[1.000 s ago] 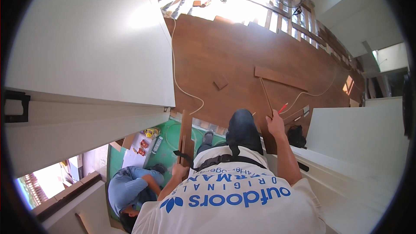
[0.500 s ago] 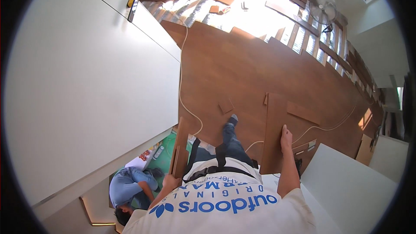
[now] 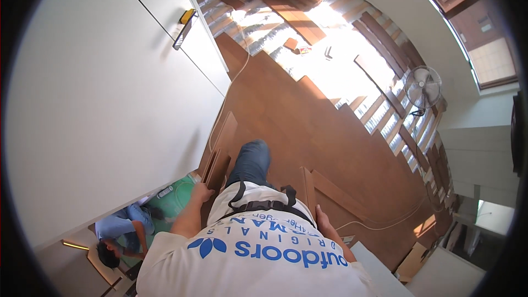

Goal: The person prepares and installs floor panels by cutting them with a table saw, carrying them to the work area, and positioning them on the subfloor using a square and pencil for alignment.

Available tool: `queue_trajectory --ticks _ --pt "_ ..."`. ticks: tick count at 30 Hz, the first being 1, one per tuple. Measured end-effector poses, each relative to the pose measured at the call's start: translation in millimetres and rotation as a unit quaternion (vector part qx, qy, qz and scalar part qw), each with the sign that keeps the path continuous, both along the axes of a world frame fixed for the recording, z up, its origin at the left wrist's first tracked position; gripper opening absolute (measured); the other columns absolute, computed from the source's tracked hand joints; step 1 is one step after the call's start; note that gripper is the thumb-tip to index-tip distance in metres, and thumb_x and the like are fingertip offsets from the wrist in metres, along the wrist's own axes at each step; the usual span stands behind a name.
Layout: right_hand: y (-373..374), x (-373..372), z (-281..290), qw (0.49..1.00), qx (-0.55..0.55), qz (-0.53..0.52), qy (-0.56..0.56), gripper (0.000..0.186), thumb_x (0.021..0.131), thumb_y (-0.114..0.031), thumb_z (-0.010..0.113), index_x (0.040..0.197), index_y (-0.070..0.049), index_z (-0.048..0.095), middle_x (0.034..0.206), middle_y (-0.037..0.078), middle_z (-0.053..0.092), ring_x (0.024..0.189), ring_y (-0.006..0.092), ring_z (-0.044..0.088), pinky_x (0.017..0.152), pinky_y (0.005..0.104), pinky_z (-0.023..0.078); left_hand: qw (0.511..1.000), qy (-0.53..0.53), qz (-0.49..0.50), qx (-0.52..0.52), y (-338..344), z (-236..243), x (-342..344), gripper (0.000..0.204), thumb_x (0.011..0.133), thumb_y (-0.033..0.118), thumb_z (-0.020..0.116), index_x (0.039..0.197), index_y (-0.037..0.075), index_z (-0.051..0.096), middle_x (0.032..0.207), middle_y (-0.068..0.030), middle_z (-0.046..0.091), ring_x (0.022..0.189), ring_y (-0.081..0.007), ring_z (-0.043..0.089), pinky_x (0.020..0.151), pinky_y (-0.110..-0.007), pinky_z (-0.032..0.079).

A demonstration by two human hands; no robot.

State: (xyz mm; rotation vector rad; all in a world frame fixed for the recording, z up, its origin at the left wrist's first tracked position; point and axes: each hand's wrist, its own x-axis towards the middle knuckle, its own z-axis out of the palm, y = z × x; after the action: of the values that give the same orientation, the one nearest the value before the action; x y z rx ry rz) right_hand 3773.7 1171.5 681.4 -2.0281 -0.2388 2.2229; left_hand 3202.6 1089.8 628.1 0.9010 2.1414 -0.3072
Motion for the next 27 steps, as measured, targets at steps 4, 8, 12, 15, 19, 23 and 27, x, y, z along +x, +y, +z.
queue_trajectory --ticks 4,8,12,15,19,23,27 --pt "15.1 58.2 -64.4 0.999 0.041 -0.005 -0.022 0.064 0.112 -0.057 0.04 0.137 -0.003 0.065 0.129 0.011 0.072 0.108 0.0285 0.071 0.094 0.0397 0.055 0.999 -0.019 -0.034 0.004 141.7 -24.9 17.5 0.059 0.08 0.051 0.083 0.104 -0.003 0.079 0.113 -0.0263 0.074 0.109 -0.0395 0.072 0.094 -0.047 0.059" --pt "165.8 24.7 -15.8 0.981 0.094 0.111 -0.126 0.064 0.112 -0.056 0.04 0.137 -0.003 0.065 0.129 0.011 0.072 0.108 0.0284 0.07 0.095 0.0396 0.054 0.999 0.003 -0.038 -0.015 226.3 -26.2 4.9 0.062 0.081 0.054 0.081 0.107 -0.003 0.079 0.117 -0.0262 0.073 0.111 -0.0393 0.071 0.097 -0.047 0.058" --pt "316.7 15.7 1.6 0.968 0.135 0.146 -0.154 0.063 0.112 -0.055 0.04 0.138 -0.003 0.065 0.128 0.012 0.072 0.108 0.0283 0.07 0.095 0.0395 0.054 0.996 -0.07 0.012 -0.044 375.4 -16.4 -1.3 0.062 0.081 0.053 0.081 0.107 -0.004 0.079 0.117 -0.0255 0.074 0.112 -0.0394 0.071 0.099 -0.046 0.057" --pt "443.5 3.3 -2.8 0.959 0.164 0.172 -0.152 0.063 0.113 -0.055 0.04 0.138 -0.003 0.064 0.128 0.012 0.072 0.108 0.0282 0.07 0.095 0.0394 0.054 0.998 -0.044 0.0 -0.034 475.8 -18.5 -6.9 0.06 0.082 0.051 0.081 0.108 -0.003 0.079 0.117 -0.0257 0.074 0.114 -0.0383 0.071 0.098 -0.044 0.057" --pt "615.6 -11.8 -20.5 0.944 0.203 0.225 -0.128 0.062 0.113 -0.054 0.041 0.138 -0.002 0.064 0.128 0.012 0.072 0.108 0.0281 0.07 0.096 0.0393 0.054 0.999 -0.034 0.039 -0.009 586.4 -9.8 -21.9 0.058 0.084 0.048 0.081 0.111 -0.003 0.078 0.119 -0.0265 0.074 0.115 -0.0388 0.071 0.099 -0.045 0.057" --pt "800.1 -49.5 -22.2 0.917 0.238 0.303 -0.107 0.061 0.113 -0.053 0.041 0.138 -0.002 0.064 0.127 0.012 0.072 0.109 0.0279 0.07 0.096 0.0392 0.053 0.996 -0.025 0.081 -0.024 638.4 9.8 -15.6 0.057 0.085 0.048 0.081 0.113 -0.002 0.078 0.129 -0.0267 0.069 0.119 -0.0383 0.068 0.101 -0.044 0.055" --pt "967.3 -117.2 -16.5 0.881 0.28 0.372 -0.079 0.06 0.113 -0.052 0.041 0.138 -0.002 0.063 0.127 0.012 0.072 0.109 0.0278 0.069 0.097 0.0391 0.053 0.991 -0.019 0.13 0.036 696.8 24.5 -6.5 0.057 0.086 0.049 0.08 0.114 -0.001 0.078 0.128 -0.027 0.067 0.121 -0.0375 0.065 0.102 -0.045 0.055"
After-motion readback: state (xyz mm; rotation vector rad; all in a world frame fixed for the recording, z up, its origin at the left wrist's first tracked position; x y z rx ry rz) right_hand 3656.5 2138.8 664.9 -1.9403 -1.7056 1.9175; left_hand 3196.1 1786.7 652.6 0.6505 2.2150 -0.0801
